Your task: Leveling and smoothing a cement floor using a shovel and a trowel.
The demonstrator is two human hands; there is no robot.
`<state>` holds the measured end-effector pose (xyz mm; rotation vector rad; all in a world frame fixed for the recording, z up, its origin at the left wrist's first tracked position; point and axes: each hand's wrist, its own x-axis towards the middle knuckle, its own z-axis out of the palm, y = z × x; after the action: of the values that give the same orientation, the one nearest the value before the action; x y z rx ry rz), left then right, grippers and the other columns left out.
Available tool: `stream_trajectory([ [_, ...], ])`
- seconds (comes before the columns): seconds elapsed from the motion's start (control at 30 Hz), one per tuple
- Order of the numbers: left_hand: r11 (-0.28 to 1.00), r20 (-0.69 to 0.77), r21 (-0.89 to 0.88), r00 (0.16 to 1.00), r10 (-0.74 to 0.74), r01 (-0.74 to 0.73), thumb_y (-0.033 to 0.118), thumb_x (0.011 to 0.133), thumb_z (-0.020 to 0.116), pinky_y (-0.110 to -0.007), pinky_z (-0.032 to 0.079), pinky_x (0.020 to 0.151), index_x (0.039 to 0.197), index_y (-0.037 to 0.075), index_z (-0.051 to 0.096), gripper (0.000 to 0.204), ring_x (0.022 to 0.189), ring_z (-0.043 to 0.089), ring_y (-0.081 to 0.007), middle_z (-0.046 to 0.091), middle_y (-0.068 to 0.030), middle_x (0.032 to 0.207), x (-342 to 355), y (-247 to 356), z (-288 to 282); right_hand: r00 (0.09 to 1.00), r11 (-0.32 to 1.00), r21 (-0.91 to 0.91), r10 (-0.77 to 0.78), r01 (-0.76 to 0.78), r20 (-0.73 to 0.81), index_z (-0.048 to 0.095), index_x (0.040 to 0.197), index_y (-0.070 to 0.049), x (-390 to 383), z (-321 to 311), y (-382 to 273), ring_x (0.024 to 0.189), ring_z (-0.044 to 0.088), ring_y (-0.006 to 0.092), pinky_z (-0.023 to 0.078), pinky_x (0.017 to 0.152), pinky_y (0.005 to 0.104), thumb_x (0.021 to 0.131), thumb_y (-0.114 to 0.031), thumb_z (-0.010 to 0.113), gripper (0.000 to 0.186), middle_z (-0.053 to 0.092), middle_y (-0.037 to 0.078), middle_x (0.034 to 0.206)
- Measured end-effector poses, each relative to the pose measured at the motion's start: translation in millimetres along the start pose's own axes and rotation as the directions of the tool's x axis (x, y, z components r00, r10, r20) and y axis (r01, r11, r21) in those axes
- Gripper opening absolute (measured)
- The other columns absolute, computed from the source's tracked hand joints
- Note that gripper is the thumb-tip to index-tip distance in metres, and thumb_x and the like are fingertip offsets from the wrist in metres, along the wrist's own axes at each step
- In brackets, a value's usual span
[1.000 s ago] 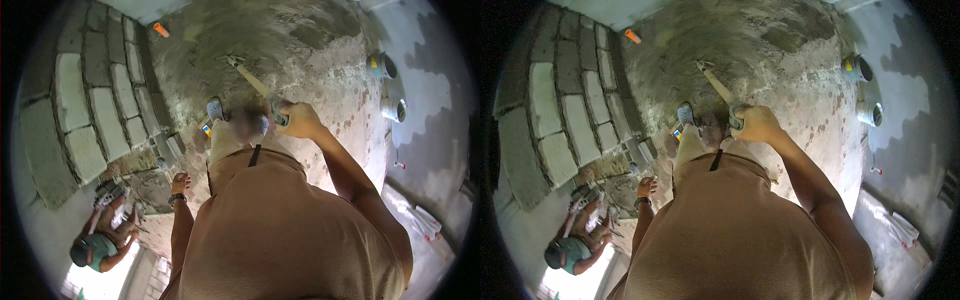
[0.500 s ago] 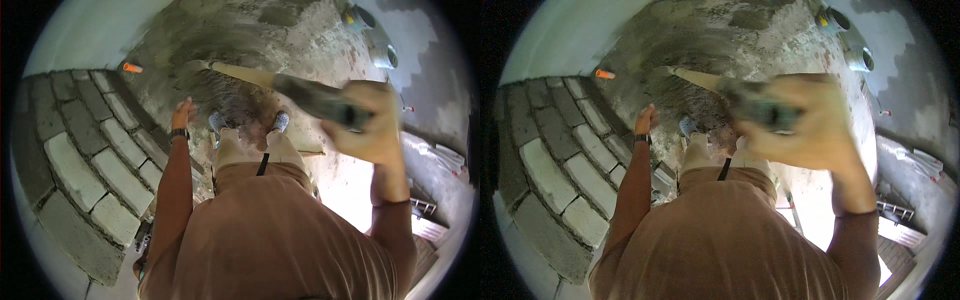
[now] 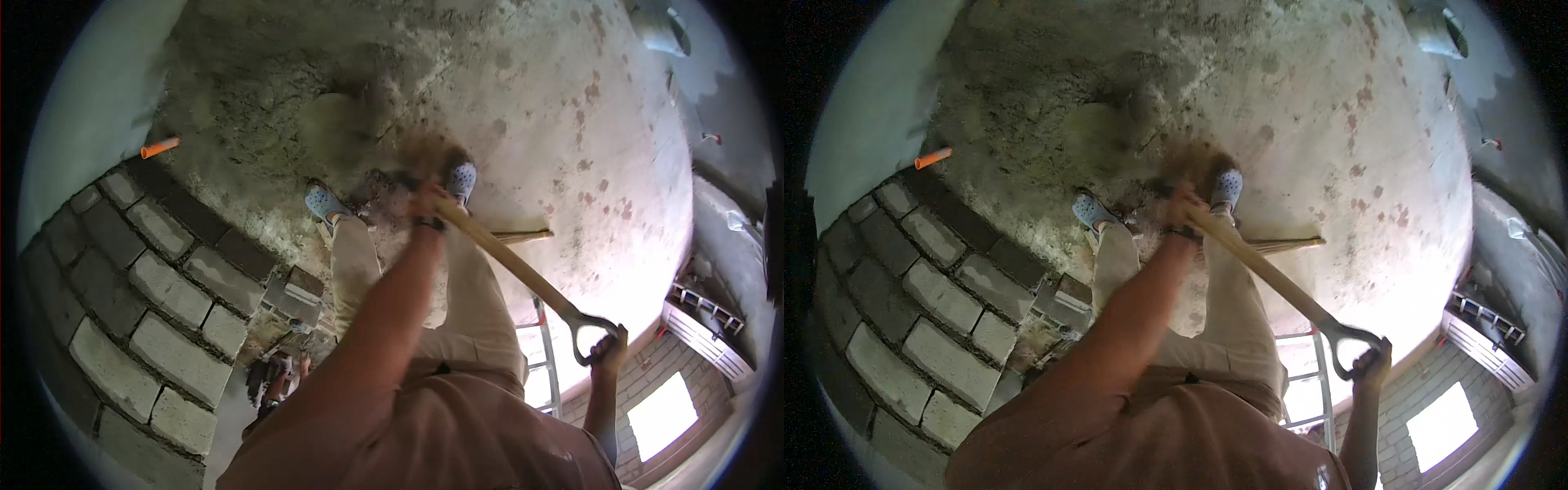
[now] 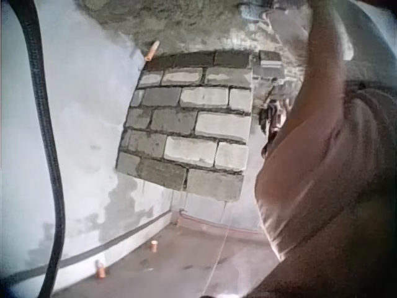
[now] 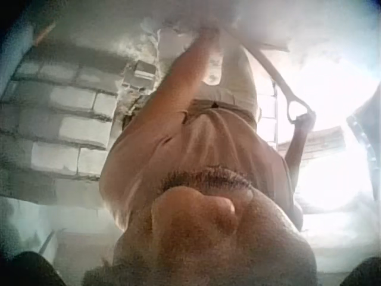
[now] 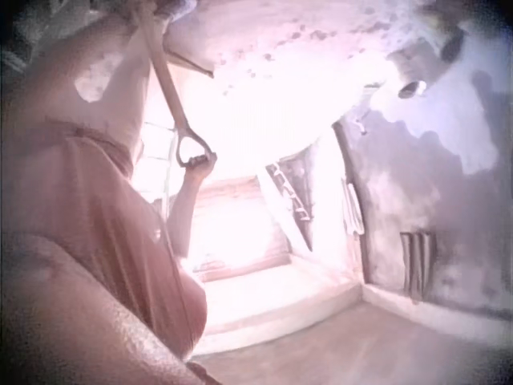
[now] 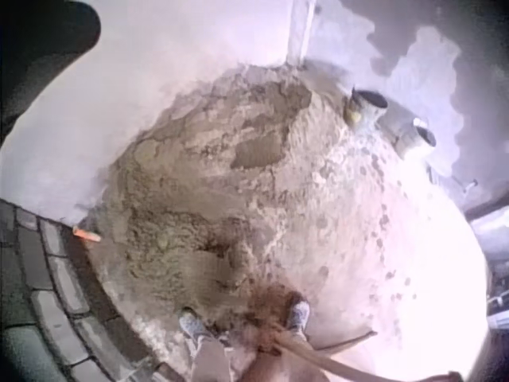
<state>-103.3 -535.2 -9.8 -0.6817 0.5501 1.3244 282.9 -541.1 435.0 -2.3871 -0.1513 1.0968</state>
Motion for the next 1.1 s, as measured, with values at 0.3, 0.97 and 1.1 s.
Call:
stream_trajectory([
  [0.3,0.943,-0.517,0.237,0.852,-0.079,0.232,0.03,0.073,0.079,-0.046,0.055,0.058,0.091,0.008,0.063,0.032,0.062,0.065,-0.0271,0.062,-0.0061,0.071,85,-205,-49,0.963,0.995,-0.097,-0.062,0.038,-0.261,0.063,0.083,-0.013,71,-44,28,0.046,0.038,0.0078,0.035,0.043,0.0279,0.093,-0.055,0.043,0.048,0.035,-0.007,0.054],
  [0.97,0.937,0.03,-0.279,0.973,0.227,-0.21,0.013,0.084,0.064,-0.04,0.05,0.05,0.068,0.009,0.051,0.021,0.049,0.051,-0.0201,0.05,-0.0025,0.059,-22,218,161,0.112,0.408,0.396,-0.799,0.822,0.591,0.053,0.077,-0.011,33,169,-20,0.072,0.051,0.0196,0.046,0.063,0.0388,0.081,-0.034,0.074,0.032,0.048,0.004,0.073],
  [1.1,0.846,-0.328,0.355,0.794,0.511,-0.398,0.02,0.086,0.066,-0.04,0.051,0.048,0.071,0.01,0.053,0.023,0.048,0.05,-0.0211,0.051,-0.0033,0.058,-5,219,112,-0.202,0.005,0.297,-0.723,0.955,0.66,0.053,0.072,-0.012,35,207,11,0.08,0.055,0.0216,0.044,0.077,0.0426,0.071,-0.023,0.076,0.025,0.053,0.002,0.077],
])
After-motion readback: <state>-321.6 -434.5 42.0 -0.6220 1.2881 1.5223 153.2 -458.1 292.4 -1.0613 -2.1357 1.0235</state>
